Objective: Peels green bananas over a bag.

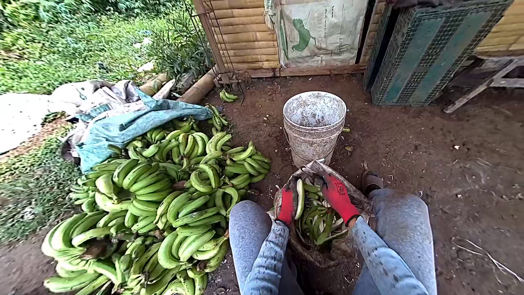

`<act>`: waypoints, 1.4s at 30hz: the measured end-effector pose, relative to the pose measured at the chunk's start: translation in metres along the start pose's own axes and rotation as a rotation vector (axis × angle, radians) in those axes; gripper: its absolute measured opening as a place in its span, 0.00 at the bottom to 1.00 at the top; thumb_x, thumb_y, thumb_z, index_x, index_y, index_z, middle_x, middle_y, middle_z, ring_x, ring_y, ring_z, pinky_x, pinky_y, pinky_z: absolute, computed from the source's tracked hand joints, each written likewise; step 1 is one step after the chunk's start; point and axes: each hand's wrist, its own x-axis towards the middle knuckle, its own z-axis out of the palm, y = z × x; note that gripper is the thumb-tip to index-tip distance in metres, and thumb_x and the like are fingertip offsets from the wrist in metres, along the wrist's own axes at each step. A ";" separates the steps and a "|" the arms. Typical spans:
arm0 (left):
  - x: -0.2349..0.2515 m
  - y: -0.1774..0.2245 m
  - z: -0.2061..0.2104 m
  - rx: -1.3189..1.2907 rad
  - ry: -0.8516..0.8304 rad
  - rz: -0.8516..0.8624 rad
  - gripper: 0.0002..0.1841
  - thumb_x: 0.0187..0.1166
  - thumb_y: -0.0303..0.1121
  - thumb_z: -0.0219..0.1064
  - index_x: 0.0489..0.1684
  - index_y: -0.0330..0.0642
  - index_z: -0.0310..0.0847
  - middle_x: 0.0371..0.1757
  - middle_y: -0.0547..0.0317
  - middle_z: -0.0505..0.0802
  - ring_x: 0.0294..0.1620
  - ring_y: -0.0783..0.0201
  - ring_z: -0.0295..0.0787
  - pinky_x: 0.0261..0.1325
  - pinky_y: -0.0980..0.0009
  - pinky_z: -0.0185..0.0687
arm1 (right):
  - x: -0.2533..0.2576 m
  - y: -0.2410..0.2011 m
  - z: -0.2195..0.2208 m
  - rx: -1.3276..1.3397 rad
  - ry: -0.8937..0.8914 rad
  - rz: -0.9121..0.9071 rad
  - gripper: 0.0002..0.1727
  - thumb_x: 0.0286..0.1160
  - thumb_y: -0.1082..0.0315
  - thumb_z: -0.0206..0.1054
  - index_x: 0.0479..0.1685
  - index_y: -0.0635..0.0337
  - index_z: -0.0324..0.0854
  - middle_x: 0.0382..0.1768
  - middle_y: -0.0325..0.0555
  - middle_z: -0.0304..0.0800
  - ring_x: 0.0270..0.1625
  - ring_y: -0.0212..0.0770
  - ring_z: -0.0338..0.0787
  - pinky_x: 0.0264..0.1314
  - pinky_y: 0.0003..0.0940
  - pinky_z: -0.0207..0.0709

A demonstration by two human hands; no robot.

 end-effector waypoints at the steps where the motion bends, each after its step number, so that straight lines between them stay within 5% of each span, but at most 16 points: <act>1: 0.006 0.003 -0.006 -0.210 -0.007 -0.067 0.26 0.97 0.45 0.38 0.55 0.35 0.80 0.32 0.53 0.88 0.27 0.64 0.85 0.33 0.67 0.86 | -0.009 -0.001 0.000 0.047 0.034 -0.106 0.23 0.86 0.62 0.56 0.77 0.55 0.79 0.68 0.62 0.84 0.71 0.59 0.85 0.76 0.55 0.75; 4: 0.022 0.009 -0.020 -0.865 -0.137 -0.200 0.27 0.94 0.49 0.32 0.41 0.42 0.75 0.21 0.62 0.83 0.17 0.70 0.81 0.22 0.76 0.82 | -0.031 0.003 0.006 0.069 0.027 -0.475 0.22 0.79 0.56 0.67 0.69 0.48 0.87 0.63 0.58 0.89 0.68 0.56 0.86 0.76 0.53 0.75; 7: 0.022 0.017 -0.020 -1.015 -0.146 -0.249 0.28 0.94 0.50 0.32 0.39 0.42 0.74 0.19 0.62 0.81 0.15 0.69 0.81 0.19 0.76 0.81 | -0.035 -0.005 0.005 -0.052 0.013 -0.514 0.22 0.79 0.57 0.66 0.70 0.48 0.87 0.65 0.64 0.87 0.71 0.66 0.83 0.78 0.62 0.70; 12: 0.013 0.032 -0.024 -0.676 -0.047 -0.075 0.23 0.96 0.44 0.36 0.50 0.40 0.77 0.23 0.62 0.82 0.15 0.72 0.77 0.18 0.79 0.76 | -0.036 -0.016 0.010 -0.154 -0.005 -0.476 0.25 0.75 0.62 0.66 0.74 0.49 0.84 0.69 0.72 0.82 0.74 0.76 0.78 0.78 0.70 0.65; 16: 0.013 0.033 -0.033 -0.534 -0.017 -0.009 0.21 0.96 0.42 0.39 0.47 0.40 0.77 0.22 0.63 0.80 0.15 0.72 0.76 0.19 0.78 0.77 | -0.039 -0.025 0.017 -0.163 0.012 -0.495 0.26 0.75 0.64 0.66 0.76 0.48 0.83 0.68 0.73 0.83 0.73 0.76 0.79 0.76 0.68 0.68; 20: 0.000 0.017 -0.023 -0.245 -0.029 0.136 0.15 0.93 0.31 0.46 0.61 0.33 0.77 0.37 0.57 0.88 0.32 0.70 0.85 0.39 0.73 0.86 | -0.033 -0.039 0.007 -0.101 -0.026 -0.308 0.24 0.80 0.66 0.60 0.75 0.59 0.81 0.68 0.72 0.83 0.71 0.71 0.82 0.72 0.64 0.73; 23: 0.001 0.000 -0.012 -0.355 -0.043 0.101 0.18 0.94 0.32 0.43 0.69 0.33 0.74 0.42 0.54 0.90 0.37 0.69 0.88 0.43 0.71 0.88 | -0.026 -0.034 0.012 -0.094 -0.064 -0.196 0.26 0.82 0.63 0.58 0.79 0.54 0.78 0.70 0.67 0.81 0.72 0.66 0.82 0.73 0.60 0.74; 29: -0.007 -0.004 0.003 0.044 0.196 0.174 0.16 0.91 0.31 0.50 0.56 0.27 0.82 0.43 0.48 0.91 0.42 0.67 0.88 0.53 0.69 0.85 | -0.018 -0.028 0.019 -0.058 -0.075 -0.081 0.26 0.85 0.64 0.57 0.82 0.58 0.74 0.74 0.67 0.78 0.75 0.66 0.80 0.76 0.58 0.73; 32: -0.012 -0.004 0.004 0.113 0.163 0.022 0.19 0.94 0.35 0.51 0.63 0.27 0.81 0.52 0.40 0.91 0.51 0.60 0.88 0.62 0.63 0.83 | 0.004 -0.007 0.010 0.009 -0.024 0.107 0.25 0.90 0.62 0.52 0.83 0.59 0.72 0.73 0.65 0.80 0.74 0.61 0.83 0.77 0.56 0.74; 34: 0.003 -0.004 -0.009 -0.070 0.147 -0.017 0.21 0.96 0.40 0.45 0.61 0.33 0.82 0.40 0.51 0.89 0.34 0.66 0.85 0.40 0.68 0.84 | 0.005 -0.006 0.005 0.051 -0.013 0.068 0.25 0.90 0.63 0.52 0.82 0.59 0.72 0.73 0.64 0.80 0.75 0.60 0.82 0.79 0.55 0.72; 36: 0.016 0.004 -0.017 -0.517 0.002 -0.092 0.20 0.95 0.42 0.42 0.52 0.40 0.79 0.27 0.58 0.86 0.19 0.69 0.82 0.20 0.74 0.82 | -0.009 -0.003 0.001 0.101 -0.040 -0.137 0.24 0.86 0.62 0.57 0.79 0.57 0.78 0.70 0.62 0.83 0.72 0.58 0.84 0.78 0.54 0.73; 39: 0.027 0.011 -0.029 -1.005 -0.318 -0.192 0.23 0.92 0.43 0.39 0.42 0.40 0.80 0.18 0.62 0.82 0.13 0.71 0.78 0.16 0.78 0.76 | -0.025 -0.002 0.005 0.101 -0.093 -0.505 0.23 0.82 0.52 0.64 0.72 0.48 0.85 0.63 0.56 0.89 0.66 0.53 0.88 0.74 0.51 0.78; 42: 0.020 0.009 -0.022 -0.893 -0.271 -0.114 0.21 0.94 0.40 0.40 0.50 0.39 0.80 0.24 0.59 0.84 0.16 0.70 0.80 0.19 0.77 0.79 | -0.030 -0.010 0.001 -0.045 -0.091 -0.496 0.24 0.81 0.53 0.63 0.73 0.48 0.85 0.64 0.60 0.88 0.70 0.61 0.85 0.74 0.58 0.75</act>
